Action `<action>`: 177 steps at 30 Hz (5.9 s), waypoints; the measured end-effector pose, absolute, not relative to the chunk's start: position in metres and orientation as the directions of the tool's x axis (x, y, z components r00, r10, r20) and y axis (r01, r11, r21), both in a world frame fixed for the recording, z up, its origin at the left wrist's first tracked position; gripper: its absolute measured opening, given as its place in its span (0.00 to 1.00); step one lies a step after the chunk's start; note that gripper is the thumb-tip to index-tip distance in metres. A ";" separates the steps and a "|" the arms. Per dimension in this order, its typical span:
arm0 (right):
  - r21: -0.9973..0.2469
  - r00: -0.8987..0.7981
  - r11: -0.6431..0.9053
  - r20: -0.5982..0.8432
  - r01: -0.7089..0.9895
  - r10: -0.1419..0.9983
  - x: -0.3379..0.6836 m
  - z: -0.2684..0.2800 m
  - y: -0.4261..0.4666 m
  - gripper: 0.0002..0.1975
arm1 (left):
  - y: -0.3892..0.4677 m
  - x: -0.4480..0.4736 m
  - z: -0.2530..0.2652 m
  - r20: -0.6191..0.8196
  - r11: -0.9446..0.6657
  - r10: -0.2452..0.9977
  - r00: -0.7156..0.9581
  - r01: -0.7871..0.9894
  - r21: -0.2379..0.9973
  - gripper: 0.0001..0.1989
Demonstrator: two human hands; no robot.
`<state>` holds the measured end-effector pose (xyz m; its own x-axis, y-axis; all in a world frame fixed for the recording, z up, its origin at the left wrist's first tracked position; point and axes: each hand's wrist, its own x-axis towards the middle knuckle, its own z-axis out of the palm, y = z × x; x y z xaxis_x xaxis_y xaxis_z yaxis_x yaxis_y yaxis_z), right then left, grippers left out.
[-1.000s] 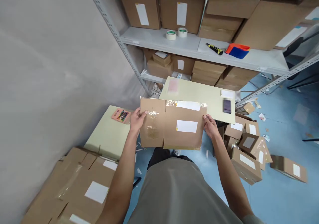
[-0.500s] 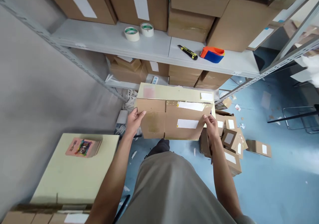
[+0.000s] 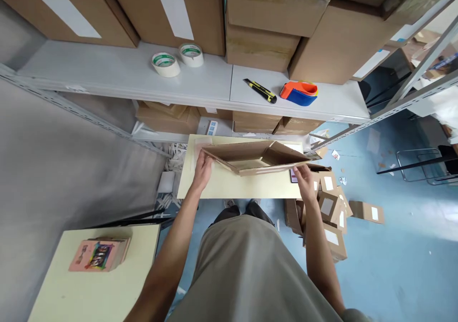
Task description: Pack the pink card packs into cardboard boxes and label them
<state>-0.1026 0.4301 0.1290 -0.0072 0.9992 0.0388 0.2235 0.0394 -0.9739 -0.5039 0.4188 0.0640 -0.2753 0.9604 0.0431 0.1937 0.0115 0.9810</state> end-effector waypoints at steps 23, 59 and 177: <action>-0.946 -0.183 -0.302 -0.319 0.113 0.930 -0.093 0.083 0.528 0.33 | 0.419 -0.455 0.076 -0.475 0.475 0.851 -0.223 -0.059 0.878 0.34; -0.956 -0.213 -0.225 -0.263 0.186 0.941 -0.094 0.101 0.510 0.30 | 0.420 -0.490 0.081 -0.300 0.310 0.940 -0.160 0.036 0.950 0.37; -0.367 -0.800 0.765 0.087 0.529 0.594 -0.225 0.246 0.467 0.18 | 0.380 -0.510 0.209 0.177 -0.179 0.984 -0.026 -0.078 0.981 0.16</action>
<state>-0.2253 0.4666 0.2459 -0.7996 0.5942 0.0868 0.5287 0.7651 -0.3675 -0.5098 0.3802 0.2089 -0.0257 0.9838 0.1774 -0.0782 -0.1789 0.9808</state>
